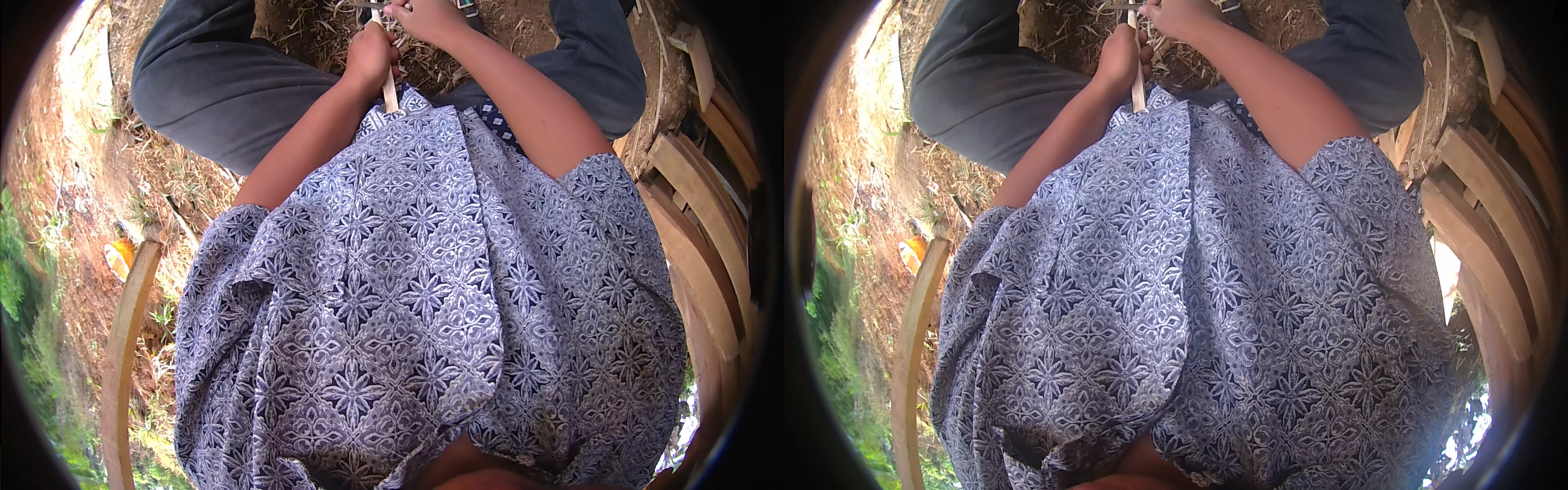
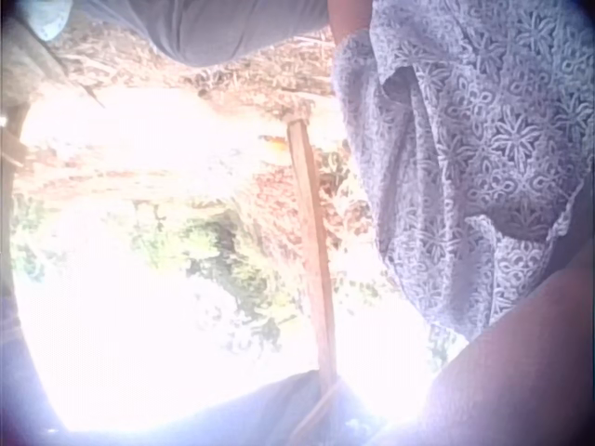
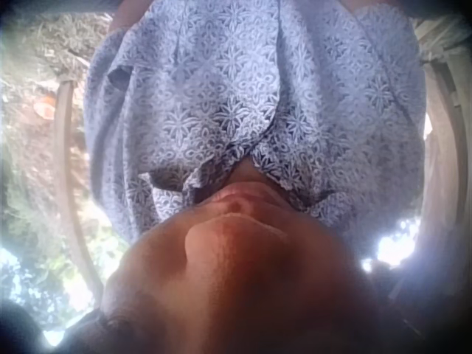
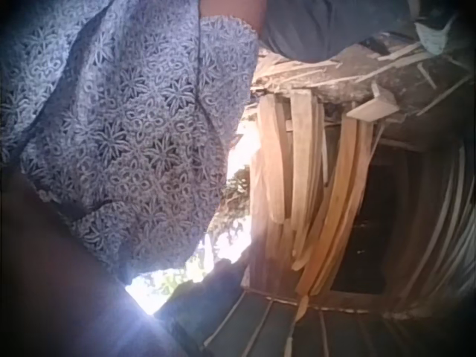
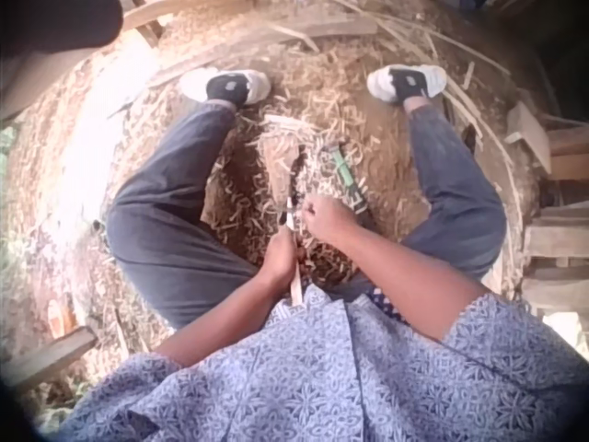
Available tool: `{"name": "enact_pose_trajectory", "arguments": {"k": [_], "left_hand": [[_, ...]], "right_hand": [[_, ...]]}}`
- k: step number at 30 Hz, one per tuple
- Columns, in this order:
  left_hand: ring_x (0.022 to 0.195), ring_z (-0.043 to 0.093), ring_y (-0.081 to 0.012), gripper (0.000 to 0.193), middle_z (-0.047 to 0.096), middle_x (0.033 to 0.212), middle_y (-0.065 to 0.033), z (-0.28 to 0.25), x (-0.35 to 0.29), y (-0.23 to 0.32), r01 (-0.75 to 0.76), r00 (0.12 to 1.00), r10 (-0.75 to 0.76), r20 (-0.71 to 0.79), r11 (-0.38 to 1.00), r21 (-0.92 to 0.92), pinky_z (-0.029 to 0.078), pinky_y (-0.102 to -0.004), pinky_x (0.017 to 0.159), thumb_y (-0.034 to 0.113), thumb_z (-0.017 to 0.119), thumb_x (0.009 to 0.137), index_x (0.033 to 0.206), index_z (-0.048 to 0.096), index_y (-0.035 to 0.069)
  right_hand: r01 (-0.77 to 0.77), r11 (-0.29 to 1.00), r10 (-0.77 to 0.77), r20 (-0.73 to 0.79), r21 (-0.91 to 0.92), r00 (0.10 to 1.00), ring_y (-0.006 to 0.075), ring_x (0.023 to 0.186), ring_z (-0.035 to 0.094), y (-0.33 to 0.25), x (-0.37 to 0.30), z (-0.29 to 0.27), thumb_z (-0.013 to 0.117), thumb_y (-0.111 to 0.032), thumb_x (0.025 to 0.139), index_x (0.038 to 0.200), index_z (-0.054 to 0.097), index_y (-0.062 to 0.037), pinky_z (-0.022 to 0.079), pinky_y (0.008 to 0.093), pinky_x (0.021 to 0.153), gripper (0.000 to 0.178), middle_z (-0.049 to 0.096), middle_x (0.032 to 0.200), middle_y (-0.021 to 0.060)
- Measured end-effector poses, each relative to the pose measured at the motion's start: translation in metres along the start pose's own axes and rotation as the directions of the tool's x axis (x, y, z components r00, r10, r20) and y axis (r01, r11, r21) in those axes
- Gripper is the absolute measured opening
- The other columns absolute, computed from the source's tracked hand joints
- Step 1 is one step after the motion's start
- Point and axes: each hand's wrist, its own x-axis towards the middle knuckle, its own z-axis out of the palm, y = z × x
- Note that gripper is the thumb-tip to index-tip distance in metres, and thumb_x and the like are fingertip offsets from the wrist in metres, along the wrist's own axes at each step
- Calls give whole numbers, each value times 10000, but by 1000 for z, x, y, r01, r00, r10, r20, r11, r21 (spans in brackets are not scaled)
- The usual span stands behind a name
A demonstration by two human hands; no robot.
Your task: The person sits on the ground and uses a knife to carve a small piece of wood. They hold the wood with one hand and carefully shave off thin strips with the other, creating wood shavings that accumulate on the ground.
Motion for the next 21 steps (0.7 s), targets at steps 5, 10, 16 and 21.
{"name": "enact_pose_trajectory", "arguments": {"k": [5,10,16,21], "left_hand": [[586,446,-155,332,499,714,-33,1,0,-1,-12,1000,12,10,1000,4,403,-334,538,361,356,986,1001,523,75],[590,471,-162,352,528,730,-46,0,-2,-2,-18,1000,18,11,1000,2,424,-335,545,363,342,994,1017,532,67],[578,479,-168,350,538,734,-52,0,-4,0,-6,1000,6,-4,1000,-10,430,-339,532,365,348,994,1030,538,73],[567,463,-160,335,512,710,-42,2,-4,0,-13,1000,12,-6,1000,-18,400,-336,509,367,351,994,1015,532,87]], "right_hand": [[-109,993,105,-111,-37,988,387,897,705,-4,15,13,689,-341,912,986,701,-101,542,508,772,251,722,933,202],[-96,995,99,-117,29,988,365,851,707,8,14,6,700,-339,913,995,706,-99,551,473,746,254,729,915,188],[58,986,-59,2,159,998,290,768,707,15,-19,-10,733,-262,895,888,717,-50,539,416,692,212,722,829,169],[67,996,-63,-58,64,996,330,777,704,10,-21,-2,738,-278,889,891,725,-72,539,439,712,207,722,837,168]]}}
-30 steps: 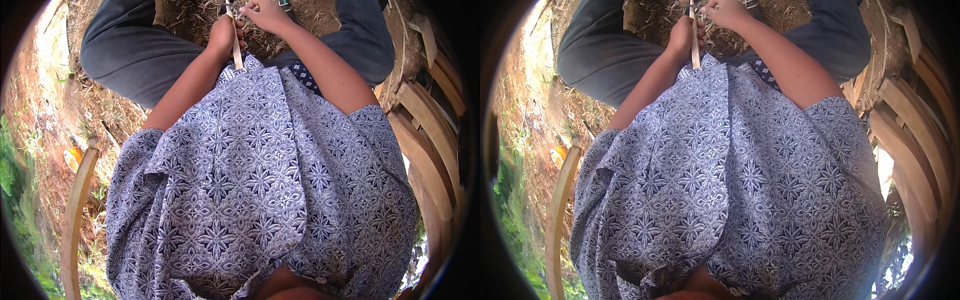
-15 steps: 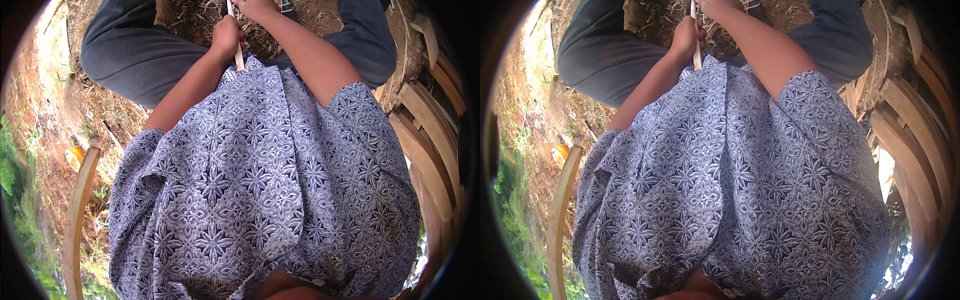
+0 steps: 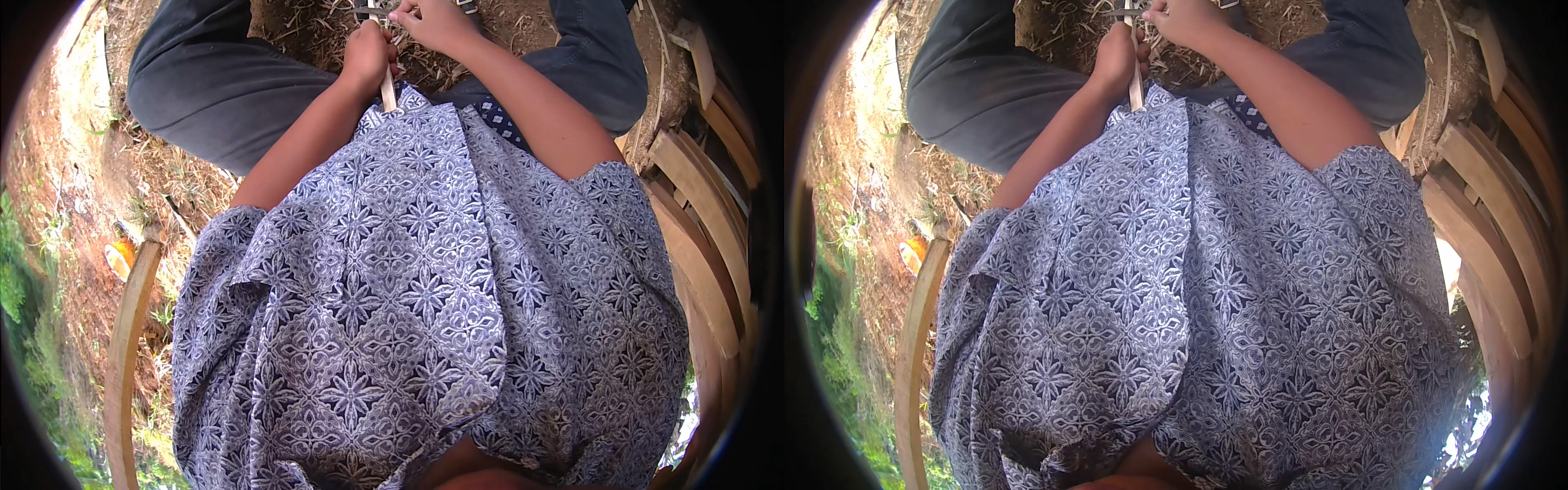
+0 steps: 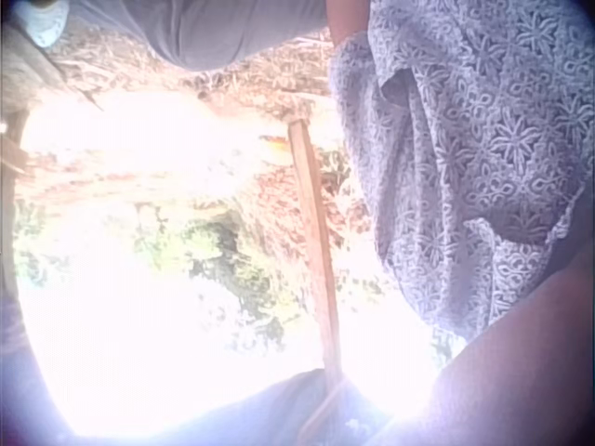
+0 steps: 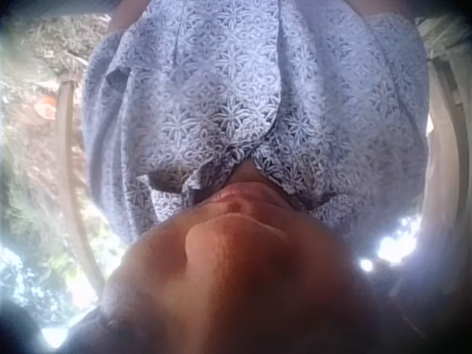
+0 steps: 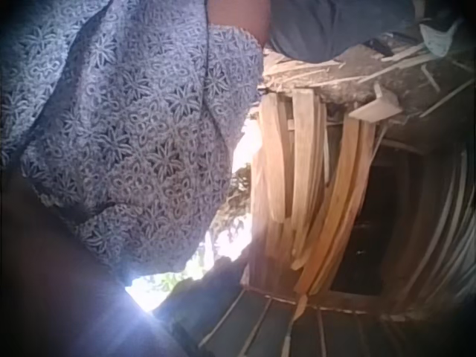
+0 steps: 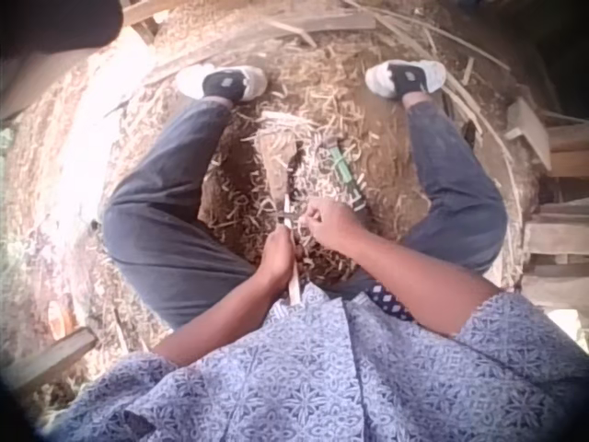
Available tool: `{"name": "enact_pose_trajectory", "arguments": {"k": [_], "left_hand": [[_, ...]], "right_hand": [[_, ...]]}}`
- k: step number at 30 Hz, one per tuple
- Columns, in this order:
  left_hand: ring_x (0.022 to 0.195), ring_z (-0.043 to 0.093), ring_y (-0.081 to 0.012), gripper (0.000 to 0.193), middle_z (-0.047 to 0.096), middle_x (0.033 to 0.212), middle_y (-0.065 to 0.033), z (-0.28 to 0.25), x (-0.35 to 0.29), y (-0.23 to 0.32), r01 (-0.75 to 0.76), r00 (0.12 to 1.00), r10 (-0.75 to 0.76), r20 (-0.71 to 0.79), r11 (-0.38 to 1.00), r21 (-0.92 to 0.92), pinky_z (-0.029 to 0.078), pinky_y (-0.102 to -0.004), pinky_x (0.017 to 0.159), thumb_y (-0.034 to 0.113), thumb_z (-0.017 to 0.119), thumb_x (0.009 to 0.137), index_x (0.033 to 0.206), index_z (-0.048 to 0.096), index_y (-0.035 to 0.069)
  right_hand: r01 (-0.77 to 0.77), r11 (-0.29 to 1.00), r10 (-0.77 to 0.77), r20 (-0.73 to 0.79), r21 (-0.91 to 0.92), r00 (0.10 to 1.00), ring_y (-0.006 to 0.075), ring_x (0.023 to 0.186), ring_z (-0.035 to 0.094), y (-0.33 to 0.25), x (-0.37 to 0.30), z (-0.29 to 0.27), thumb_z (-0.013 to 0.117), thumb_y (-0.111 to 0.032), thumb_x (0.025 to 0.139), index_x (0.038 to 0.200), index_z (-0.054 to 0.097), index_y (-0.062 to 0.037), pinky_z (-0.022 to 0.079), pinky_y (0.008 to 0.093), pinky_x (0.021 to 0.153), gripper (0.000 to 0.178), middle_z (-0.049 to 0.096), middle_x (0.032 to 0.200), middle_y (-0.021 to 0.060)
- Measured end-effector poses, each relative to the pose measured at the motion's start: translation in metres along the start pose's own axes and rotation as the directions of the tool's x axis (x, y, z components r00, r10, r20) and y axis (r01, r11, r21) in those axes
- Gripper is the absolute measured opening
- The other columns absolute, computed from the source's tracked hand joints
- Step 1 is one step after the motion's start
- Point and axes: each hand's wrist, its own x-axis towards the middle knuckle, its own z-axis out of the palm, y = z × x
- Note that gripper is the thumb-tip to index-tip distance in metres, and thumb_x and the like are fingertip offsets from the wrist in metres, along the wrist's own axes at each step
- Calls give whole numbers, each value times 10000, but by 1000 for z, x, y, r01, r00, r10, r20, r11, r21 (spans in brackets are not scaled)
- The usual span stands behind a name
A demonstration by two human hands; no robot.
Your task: The person sits on the ground and uses a knife to carve a small piece of wood. They hold the wood with one hand and carefully shave off thin strips with the other, creating wood shavings that accumulate on the ground.
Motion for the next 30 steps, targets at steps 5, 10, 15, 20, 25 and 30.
{"name": "enact_pose_trajectory", "arguments": {"k": [5,10,15,20,25,30], "left_hand": [[552,445,-157,319,478,682,-29,-5,10,-4,13,1000,-13,-4,1000,-17,369,-343,493,362,348,988,1005,521,95],[537,444,-161,315,482,684,-30,-4,8,-4,10,1000,-11,23,1000,19,378,-343,485,357,343,988,1017,517,96],[552,472,-172,337,500,700,-43,-9,5,-4,-6,1000,6,7,1000,-1,405,-348,493,366,359,993,1064,511,74],[575,499,-180,313,508,712,-53,-11,6,-6,-46,999,46,26,999,-1,408,-346,498,347,379,997,1093,500,75],[566,477,-174,269,493,706,-46,-11,8,-4,-29,999,30,37,999,-23,380,-342,488,328,376,1000,1069,482,91],[546,456,-166,258,473,687,-37,-9,8,-5,-12,999,13,34,1000,-17,365,-342,482,326,372,996,1066,474,100]], "right_hand": [[-71,997,71,5,7,998,354,821,707,-18,2,2,715,-304,902,925,726,-99,540,467,727,206,724,857,169],[-173,985,175,-161,24,971,383,868,711,2,34,28,691,-346,911,973,721,-123,545,492,754,233,727,884,176],[-208,978,209,-86,21,974,361,815,703,0,23,9,704,-345,910,941,715,-107,548,455,731,240,723,872,178],[-17,994,16,10,110,1000,313,781,708,0,2,-3,717,-299,902,893,717,-82,544,435,704,217,720,836,167],[-6,999,3,83,37,997,339,791,712,-9,9,0,718,-276,890,888,720,-75,546,453,712,201,725,841,177],[-64,997,65,25,-53,998,384,833,711,-22,7,5,694,-292,906,897,720,-90,548,490,723,204,723,857,194]]}}
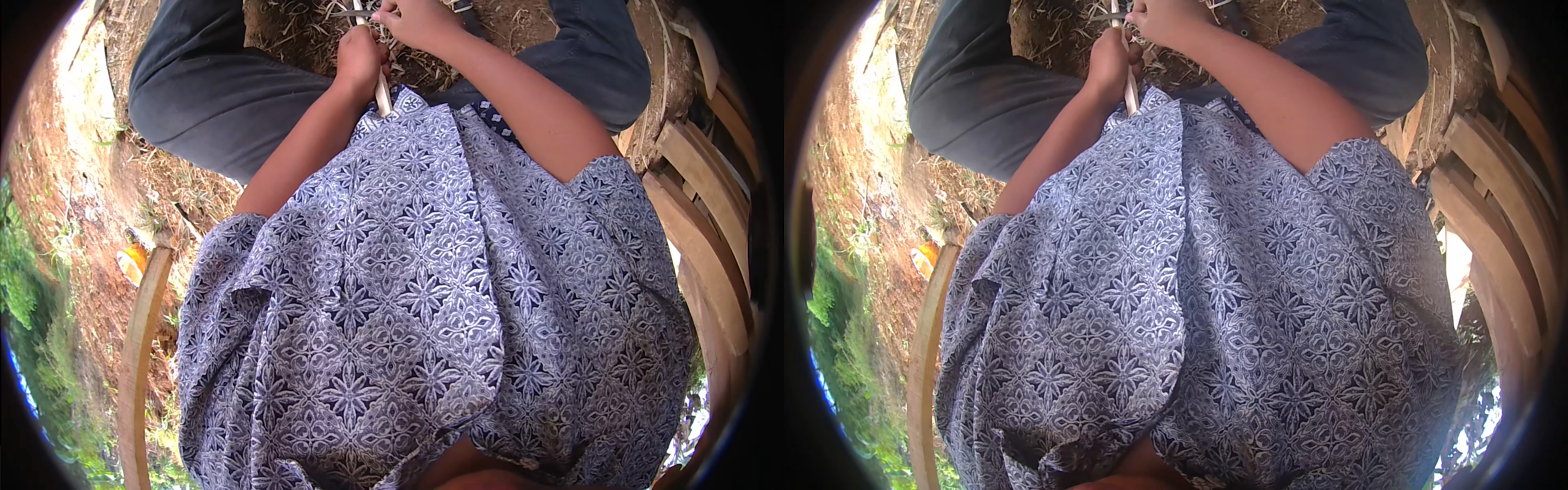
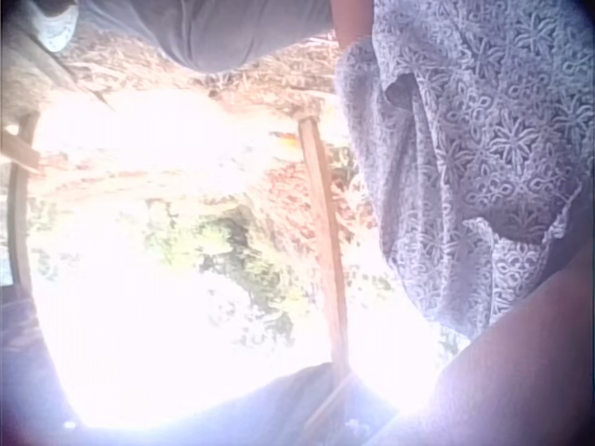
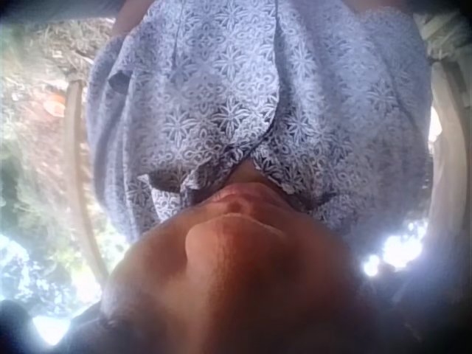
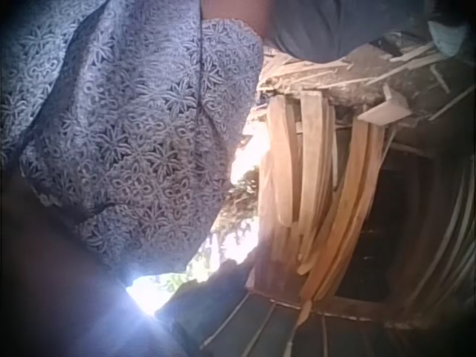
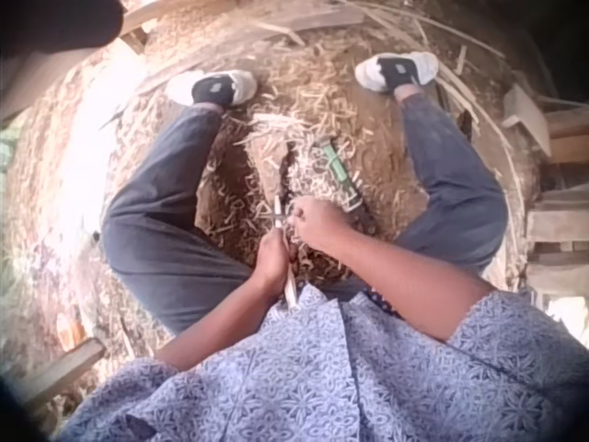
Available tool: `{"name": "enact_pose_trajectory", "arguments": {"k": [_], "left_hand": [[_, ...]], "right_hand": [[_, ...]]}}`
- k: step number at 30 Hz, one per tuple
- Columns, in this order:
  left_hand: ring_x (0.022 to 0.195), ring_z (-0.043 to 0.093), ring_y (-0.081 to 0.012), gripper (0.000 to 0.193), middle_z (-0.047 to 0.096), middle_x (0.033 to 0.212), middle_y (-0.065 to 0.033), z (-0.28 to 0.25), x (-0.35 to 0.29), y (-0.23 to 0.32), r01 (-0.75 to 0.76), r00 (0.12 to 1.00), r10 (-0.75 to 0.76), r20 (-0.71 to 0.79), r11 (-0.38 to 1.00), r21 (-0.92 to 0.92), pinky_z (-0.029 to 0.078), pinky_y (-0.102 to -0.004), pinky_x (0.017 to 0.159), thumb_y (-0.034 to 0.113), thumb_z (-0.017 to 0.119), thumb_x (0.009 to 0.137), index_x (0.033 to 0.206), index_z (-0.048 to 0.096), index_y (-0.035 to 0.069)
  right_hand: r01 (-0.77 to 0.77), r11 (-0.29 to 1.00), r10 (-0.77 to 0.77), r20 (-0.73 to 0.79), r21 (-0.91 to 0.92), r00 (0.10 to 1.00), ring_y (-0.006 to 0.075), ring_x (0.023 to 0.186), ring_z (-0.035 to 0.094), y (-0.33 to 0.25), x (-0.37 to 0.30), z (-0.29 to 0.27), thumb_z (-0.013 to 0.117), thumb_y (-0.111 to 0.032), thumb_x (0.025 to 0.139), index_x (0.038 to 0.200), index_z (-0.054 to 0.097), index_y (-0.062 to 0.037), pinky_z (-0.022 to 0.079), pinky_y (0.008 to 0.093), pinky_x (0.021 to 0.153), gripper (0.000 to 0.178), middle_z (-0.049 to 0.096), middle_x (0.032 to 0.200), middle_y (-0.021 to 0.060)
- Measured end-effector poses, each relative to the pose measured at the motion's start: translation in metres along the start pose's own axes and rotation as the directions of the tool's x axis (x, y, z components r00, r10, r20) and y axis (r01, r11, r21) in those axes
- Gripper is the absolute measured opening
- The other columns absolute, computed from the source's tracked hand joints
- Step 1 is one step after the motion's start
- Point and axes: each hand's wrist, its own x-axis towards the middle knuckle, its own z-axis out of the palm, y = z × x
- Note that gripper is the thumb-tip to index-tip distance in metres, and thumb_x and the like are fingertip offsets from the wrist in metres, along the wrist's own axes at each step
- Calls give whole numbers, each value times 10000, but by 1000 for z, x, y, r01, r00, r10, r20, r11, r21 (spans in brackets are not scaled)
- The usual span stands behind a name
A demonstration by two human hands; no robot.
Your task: The person sits on the ground and uses a knife to carve a small piece of wood. They hold the wood with one hand and carefully shave off thin strips with the other, creating wood shavings that accumulate on the ground.
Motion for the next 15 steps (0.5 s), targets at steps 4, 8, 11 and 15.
{"name": "enact_pose_trajectory", "arguments": {"k": [4,8,11,15], "left_hand": [[523,438,-165,265,462,677,-31,-2,4,-3,-4,1000,5,-28,1000,8,353,-341,472,332,375,991,1074,473,100],[513,430,-162,271,456,672,-25,-2,8,-4,-9,999,11,-47,1000,28,349,-341,468,337,374,992,1079,473,100],[504,479,-187,293,504,659,-54,-6,11,-5,-28,998,30,-59,999,32,402,-363,463,316,388,990,1041,515,57],[501,504,-206,304,525,650,-74,-4,10,0,-48,995,53,-83,997,53,426,-381,465,307,393,990,1023,531,38]], "right_hand": [[-62,998,62,4,31,998,387,854,714,-11,-8,-3,679,-318,918,952,713,-115,549,500,727,209,727,885,184],[-138,990,138,8,2,990,392,879,712,-17,-7,2,648,-349,939,1017,697,-152,542,527,747,218,731,928,173],[-193,981,193,24,0,981,393,892,712,-24,-5,5,622,-369,954,1044,686,-182,535,544,764,218,733,943,165],[-208,978,207,12,37,978,368,910,720,-15,6,16,608,-391,962,1052,685,-202,538,535,774,223,743,962,142]]}}
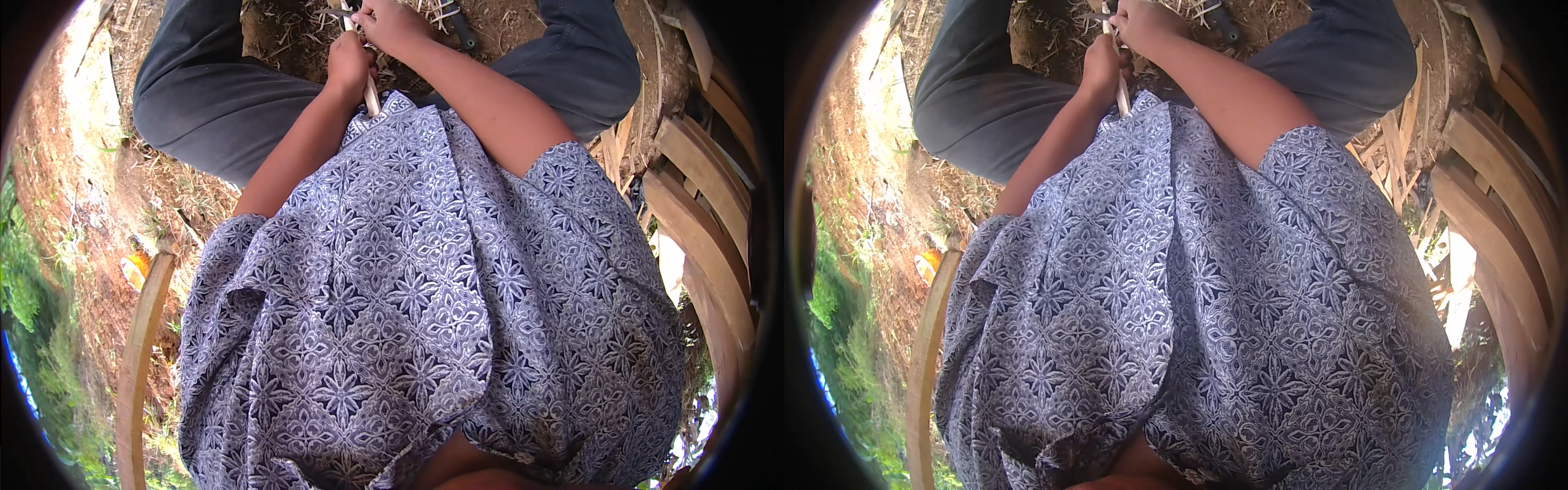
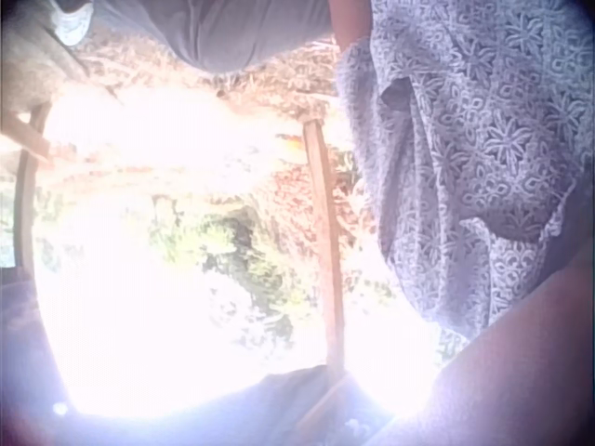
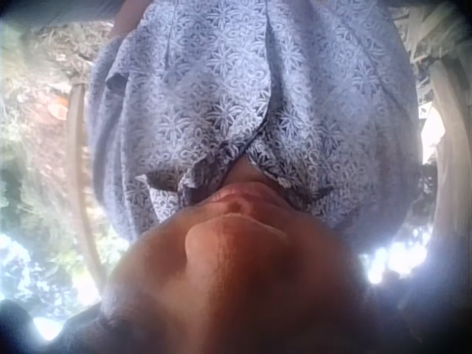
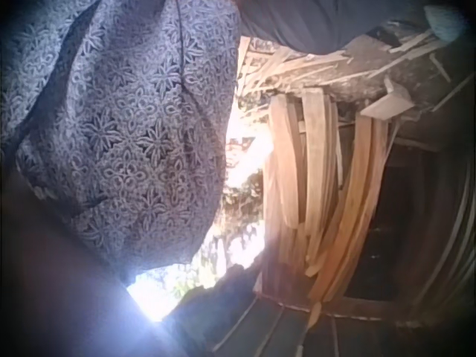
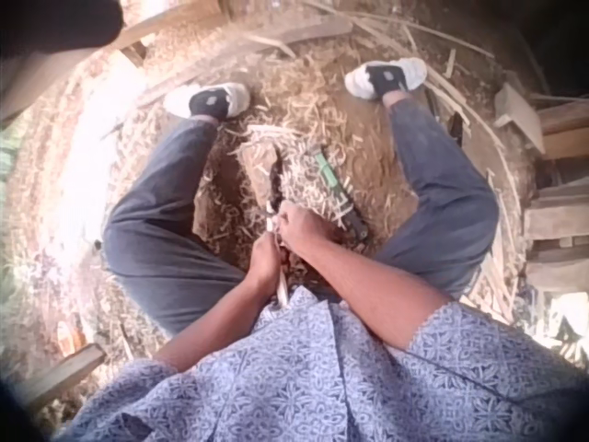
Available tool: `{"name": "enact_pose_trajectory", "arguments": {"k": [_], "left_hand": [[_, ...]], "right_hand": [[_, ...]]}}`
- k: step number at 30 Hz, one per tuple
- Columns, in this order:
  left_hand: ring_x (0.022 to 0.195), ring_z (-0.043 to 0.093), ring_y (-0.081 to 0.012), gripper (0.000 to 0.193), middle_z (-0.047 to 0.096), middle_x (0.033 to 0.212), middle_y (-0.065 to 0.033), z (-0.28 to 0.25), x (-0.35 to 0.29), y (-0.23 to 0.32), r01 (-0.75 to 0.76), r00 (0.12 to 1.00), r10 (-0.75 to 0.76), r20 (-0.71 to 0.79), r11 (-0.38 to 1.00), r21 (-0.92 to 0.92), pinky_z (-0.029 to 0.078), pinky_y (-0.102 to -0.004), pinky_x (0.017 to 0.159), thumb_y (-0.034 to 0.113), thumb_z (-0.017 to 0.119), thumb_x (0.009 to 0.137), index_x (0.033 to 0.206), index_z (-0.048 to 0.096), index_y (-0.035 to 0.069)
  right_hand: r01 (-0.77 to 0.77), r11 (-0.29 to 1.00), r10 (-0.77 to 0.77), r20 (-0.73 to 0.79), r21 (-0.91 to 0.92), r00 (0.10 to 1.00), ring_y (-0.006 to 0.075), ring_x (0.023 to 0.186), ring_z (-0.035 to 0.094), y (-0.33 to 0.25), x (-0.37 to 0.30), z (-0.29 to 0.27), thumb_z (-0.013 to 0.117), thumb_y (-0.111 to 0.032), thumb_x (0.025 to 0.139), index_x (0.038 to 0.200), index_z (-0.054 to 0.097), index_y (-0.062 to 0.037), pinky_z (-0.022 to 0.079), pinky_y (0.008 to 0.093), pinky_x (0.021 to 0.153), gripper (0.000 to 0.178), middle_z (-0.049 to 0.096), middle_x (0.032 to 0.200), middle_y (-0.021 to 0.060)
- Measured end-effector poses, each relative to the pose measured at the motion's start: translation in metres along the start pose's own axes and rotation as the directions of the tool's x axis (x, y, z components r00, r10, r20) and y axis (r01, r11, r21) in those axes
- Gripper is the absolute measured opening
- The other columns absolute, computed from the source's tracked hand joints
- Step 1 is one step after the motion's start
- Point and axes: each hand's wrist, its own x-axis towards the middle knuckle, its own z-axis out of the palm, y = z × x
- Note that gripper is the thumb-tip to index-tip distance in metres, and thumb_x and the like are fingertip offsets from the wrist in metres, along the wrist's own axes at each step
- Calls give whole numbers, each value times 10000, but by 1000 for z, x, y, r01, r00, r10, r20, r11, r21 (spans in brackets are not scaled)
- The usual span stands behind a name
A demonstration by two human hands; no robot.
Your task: The person sits on the ground and uses a knife to carve a small piece of wood. They hold the wood with one hand and carefully shave off thin strips with the other, creating wood shavings that accumulate on the ground.
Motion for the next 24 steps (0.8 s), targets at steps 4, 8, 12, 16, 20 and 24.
{"name": "enact_pose_trajectory", "arguments": {"k": [4,8,12,16,20,24], "left_hand": [[534,435,-163,310,468,688,-23,2,-6,5,30,999,-30,11,1000,-1,389,-341,496,350,383,988,1101,490,81],[523,425,-164,290,459,684,-26,-3,3,0,4,999,-4,43,1000,2,380,-343,486,342,384,988,1090,482,88],[509,411,-162,269,453,678,-28,-6,7,-7,48,996,-45,80,998,-38,358,-345,466,333,381,994,1076,474,95],[492,386,-147,308,444,667,-19,-2,-3,5,102,992,-99,79,994,-29,325,-336,451,330,357,1008,1112,505,81],[488,382,-146,333,446,654,-16,-5,-5,8,148,982,-131,137,982,-118,320,-328,448,340,327,1008,1116,505,80],[499,395,-147,291,453,656,-18,-2,-7,9,150,986,-142,86,984,-96,323,-328,454,328,349,1000,1098,486,90]], "right_hand": [[43,997,-42,-17,57,999,365,928,719,10,11,9,611,-400,957,1049,700,-199,544,525,787,238,746,987,141],[24,999,-22,-56,33,998,374,929,715,17,27,14,620,-390,951,1045,719,-174,551,507,791,256,743,987,152],[-29,999,33,-110,34,993,381,909,709,28,65,25,634,-366,942,1035,729,-155,552,496,786,250,739,988,164],[126,971,-98,-144,202,985,322,831,710,40,54,20,662,-359,942,1032,705,-98,553,453,736,280,738,919,167],[-47,803,-75,178,594,981,133,740,655,46,26,1,659,-288,984,1011,664,-63,532,341,637,226,708,841,100],[215,913,-261,92,347,961,194,784,693,60,19,-2,678,-293,955,975,703,-56,555,379,703,240,727,863,120]]}}
